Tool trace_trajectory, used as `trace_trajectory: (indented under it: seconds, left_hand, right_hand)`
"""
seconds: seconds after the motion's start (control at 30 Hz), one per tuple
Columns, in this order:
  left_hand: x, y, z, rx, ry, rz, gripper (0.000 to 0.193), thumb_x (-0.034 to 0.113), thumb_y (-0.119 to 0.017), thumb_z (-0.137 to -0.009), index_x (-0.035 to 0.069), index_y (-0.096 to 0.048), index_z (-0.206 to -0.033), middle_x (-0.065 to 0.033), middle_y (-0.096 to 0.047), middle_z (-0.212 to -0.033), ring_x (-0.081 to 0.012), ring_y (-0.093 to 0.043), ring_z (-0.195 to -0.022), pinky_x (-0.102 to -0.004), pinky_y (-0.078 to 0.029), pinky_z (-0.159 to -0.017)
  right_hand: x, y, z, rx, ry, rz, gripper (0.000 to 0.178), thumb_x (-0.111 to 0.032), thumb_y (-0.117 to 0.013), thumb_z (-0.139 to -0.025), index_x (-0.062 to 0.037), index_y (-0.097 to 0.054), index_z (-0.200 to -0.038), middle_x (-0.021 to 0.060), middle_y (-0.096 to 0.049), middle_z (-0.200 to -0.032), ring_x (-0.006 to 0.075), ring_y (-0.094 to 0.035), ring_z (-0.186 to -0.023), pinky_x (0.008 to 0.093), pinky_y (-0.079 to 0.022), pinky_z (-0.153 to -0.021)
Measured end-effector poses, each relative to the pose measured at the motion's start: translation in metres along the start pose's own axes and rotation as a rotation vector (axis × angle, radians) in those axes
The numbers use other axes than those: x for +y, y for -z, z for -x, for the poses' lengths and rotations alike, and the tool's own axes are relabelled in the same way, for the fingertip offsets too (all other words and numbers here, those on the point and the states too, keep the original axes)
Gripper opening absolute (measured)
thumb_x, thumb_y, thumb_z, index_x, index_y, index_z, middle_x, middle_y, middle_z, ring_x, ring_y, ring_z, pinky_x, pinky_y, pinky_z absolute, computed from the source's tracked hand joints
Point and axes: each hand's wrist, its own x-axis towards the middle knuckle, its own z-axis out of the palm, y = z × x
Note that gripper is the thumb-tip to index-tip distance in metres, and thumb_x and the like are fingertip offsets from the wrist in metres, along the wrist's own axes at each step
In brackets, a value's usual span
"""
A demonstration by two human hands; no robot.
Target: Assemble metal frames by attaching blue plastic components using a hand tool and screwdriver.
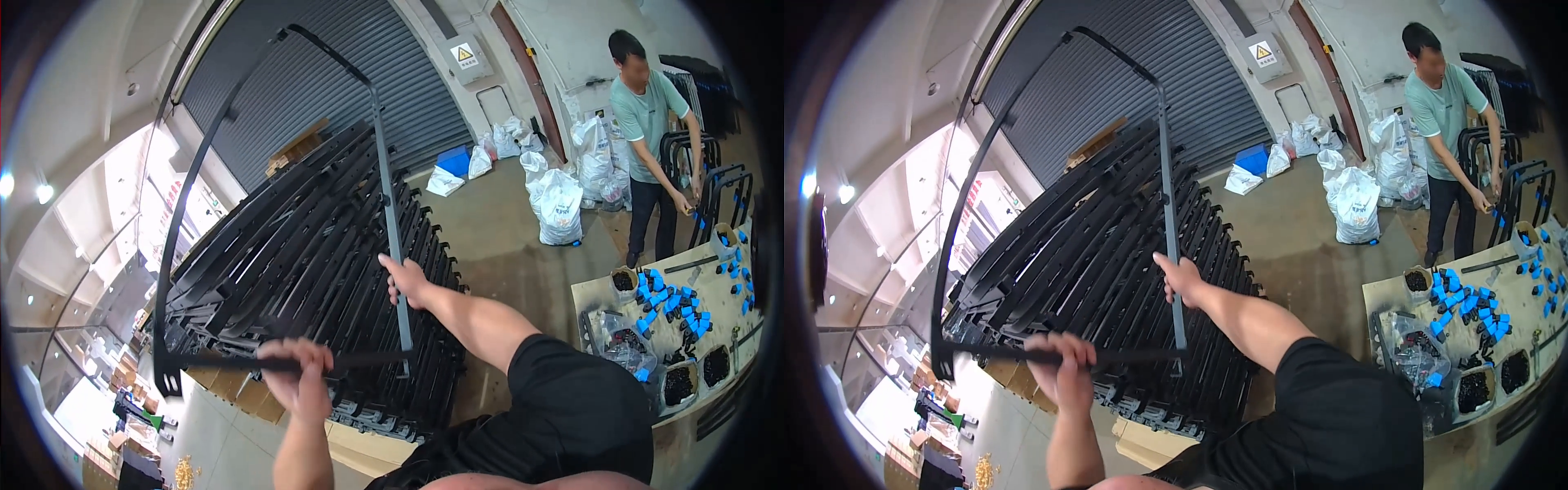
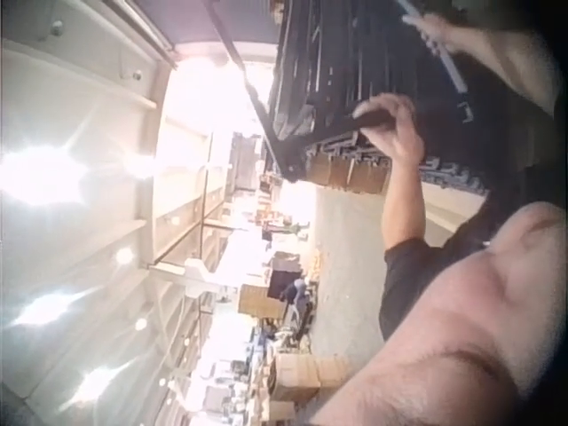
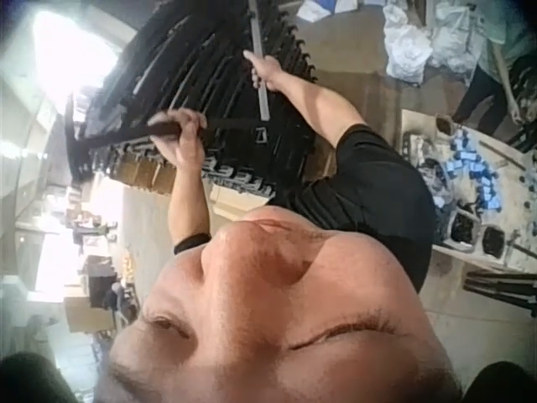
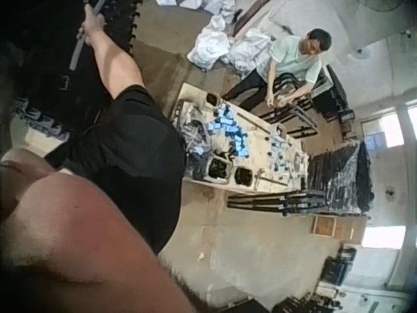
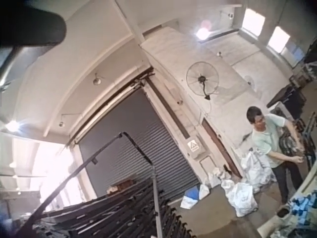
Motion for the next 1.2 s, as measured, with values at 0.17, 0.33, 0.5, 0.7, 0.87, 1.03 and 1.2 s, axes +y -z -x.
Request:
trace_trajectory:
  seconds: [0.17,0.33,0.5,0.7,0.87,1.03,1.2]
  left_hand:
    - [0.014,0.035,0.096,0.225,0.12,0.107,0.011,0.013,-0.052,-0.094,0.013,-0.041,-0.094,-0.0013,-0.037,-0.067,-0.0152,-0.037,-0.06,-0.0336,-0.039,-0.059]
    - [0.015,0.113,0.202,0.799,0.327,0.248,0.024,0.023,-0.044,-0.098,0.013,-0.038,-0.077,0.0009,-0.033,-0.058,-0.014,-0.034,-0.053,-0.0323,-0.036,-0.056]
    - [-0.008,0.202,0.368,1.458,0.811,0.299,0.038,0.041,-0.04,-0.098,0.015,-0.04,-0.07,0.0003,-0.035,-0.054,-0.0163,-0.037,-0.046,-0.0304,-0.036,-0.047]
    - [0.013,0.283,0.618,1.736,1.216,0.26,0.055,0.061,-0.038,-0.091,0.008,-0.052,-0.101,-0.0087,-0.049,-0.074,-0.0229,-0.039,-0.053,-0.0395,-0.038,-0.052]
    - [0.033,0.331,0.69,1.52,1.48,0.259,0.058,0.064,-0.041,-0.088,0.01,-0.055,-0.102,-0.0081,-0.049,-0.073,-0.0216,-0.04,-0.055,-0.0392,-0.035,-0.051]
    - [0.099,0.378,0.696,1.112,1.81,-0.12,0.045,0.058,-0.05,-0.089,0.013,-0.054,-0.089,-0.0037,-0.044,-0.066,-0.0211,-0.041,-0.057,-0.0383,-0.032,-0.052]
    - [0.159,0.432,0.535,1.242,0.979,-0.19,0.031,0.041,-0.049,-0.101,0.014,-0.053,-0.085,0.0026,-0.051,-0.073,-0.0138,-0.045,-0.065,-0.0299,-0.036,-0.064]
  right_hand:
    - [0.036,0.024,0.049,0.038,0.15,0.187,0.048,-0.043,-0.069,-0.096,-0.0058,-0.04,-0.103,0.0043,-0.048,-0.071,0.0138,-0.052,-0.056,0.0346,-0.049,-0.049]
    - [0.054,0.024,0.085,-0.215,0.359,0.544,0.037,-0.041,-0.06,-0.103,-0.0055,-0.052,-0.109,0.0032,-0.059,-0.078,0.0108,-0.058,-0.068,0.0344,-0.053,-0.065]
    - [-0.096,-0.024,0.099,-0.479,0.276,0.147,0.05,-0.057,-0.051,-0.102,-0.0088,-0.061,-0.11,0.0082,-0.069,-0.093,0.0188,-0.07,-0.084,0.0296,-0.055,-0.071]
    - [-0.063,-0.165,0.209,-0.022,0.374,0.249,0.033,-0.031,-0.068,-0.099,-0.0188,-0.044,-0.08,-0.0107,-0.03,-0.057,0.0039,-0.03,-0.045,0.0263,-0.024,-0.042]
    - [0.007,-0.19,0.326,0.01,0.337,0.202,0.03,-0.026,-0.066,-0.101,-0.0157,-0.046,-0.081,-0.0074,-0.036,-0.058,0.0062,-0.035,-0.044,0.0256,-0.028,-0.042]
    - [0.062,-0.193,0.448,0.144,0.402,0.282,0.025,-0.018,-0.067,-0.099,-0.0125,-0.05,-0.082,-0.0056,-0.043,-0.057,0.0068,-0.041,-0.044,0.0267,-0.031,-0.04]
    - [0.109,-0.138,0.563,0.359,0.419,0.679,0.021,-0.015,-0.069,-0.098,-0.0078,-0.059,-0.081,-0.0056,-0.052,-0.066,0.0033,-0.046,-0.056,0.0251,-0.037,-0.051]
